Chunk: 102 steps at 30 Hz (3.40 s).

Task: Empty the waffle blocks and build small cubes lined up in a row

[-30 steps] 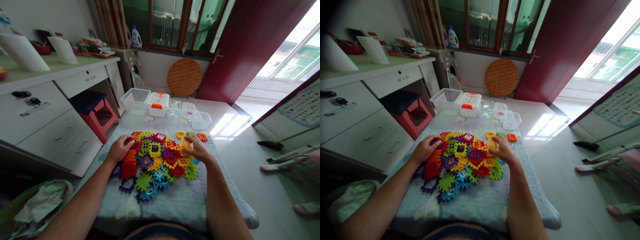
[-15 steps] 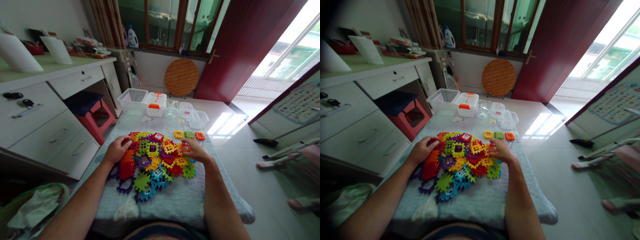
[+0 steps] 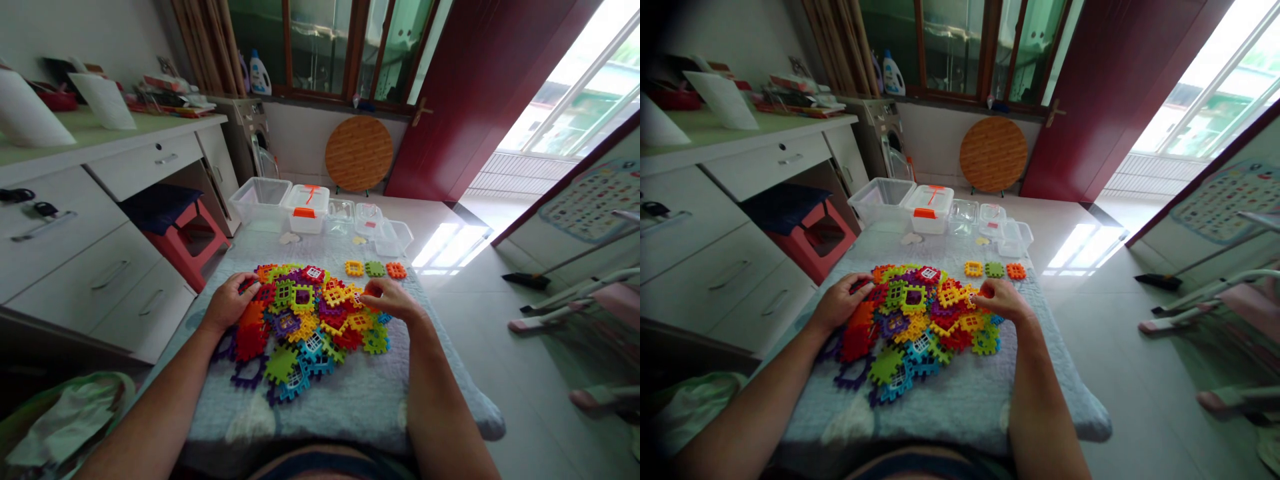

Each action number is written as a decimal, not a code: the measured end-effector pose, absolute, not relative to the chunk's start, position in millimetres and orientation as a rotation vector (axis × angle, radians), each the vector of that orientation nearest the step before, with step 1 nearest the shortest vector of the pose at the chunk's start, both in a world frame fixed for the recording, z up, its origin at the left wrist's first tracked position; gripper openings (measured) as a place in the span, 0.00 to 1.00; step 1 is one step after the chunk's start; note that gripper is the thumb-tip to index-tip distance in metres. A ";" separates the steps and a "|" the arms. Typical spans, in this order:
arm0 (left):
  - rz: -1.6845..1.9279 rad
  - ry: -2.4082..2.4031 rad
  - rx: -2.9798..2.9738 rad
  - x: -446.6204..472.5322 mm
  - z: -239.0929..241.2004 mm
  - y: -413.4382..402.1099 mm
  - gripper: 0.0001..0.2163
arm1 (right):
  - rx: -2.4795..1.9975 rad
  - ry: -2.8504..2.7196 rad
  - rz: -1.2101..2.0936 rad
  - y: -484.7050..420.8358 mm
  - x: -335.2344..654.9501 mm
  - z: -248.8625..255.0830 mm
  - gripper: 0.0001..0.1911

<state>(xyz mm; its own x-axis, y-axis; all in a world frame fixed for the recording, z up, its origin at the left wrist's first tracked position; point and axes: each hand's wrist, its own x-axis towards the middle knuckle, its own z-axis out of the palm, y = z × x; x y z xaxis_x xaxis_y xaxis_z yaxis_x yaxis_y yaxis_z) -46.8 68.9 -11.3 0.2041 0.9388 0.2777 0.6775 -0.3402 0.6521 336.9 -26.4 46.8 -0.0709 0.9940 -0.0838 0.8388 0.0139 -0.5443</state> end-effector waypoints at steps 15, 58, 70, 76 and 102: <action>0.925 1.513 2.096 -47.1 -10.6 68.6 0.18 | -1.693 -1.961 0.377 -20.1 319.1 34.4 0.06; 0.925 1.501 2.091 -46.1 -11.3 68.3 0.17 | -1.816 -1.848 0.417 -22.0 346.9 22.8 0.20; 0.906 1.519 2.097 -46.9 -12.6 70.0 0.19 | -1.610 -1.739 0.580 -14.9 328.0 21.4 0.22; 0.913 1.513 2.107 -47.4 -12.5 69.9 0.19 | -1.657 -1.813 0.701 -14.9 325.1 21.0 0.24; 0.915 1.502 2.099 -46.9 -10.5 68.5 0.18 | -1.752 -1.640 0.486 -25.3 343.3 38.0 0.06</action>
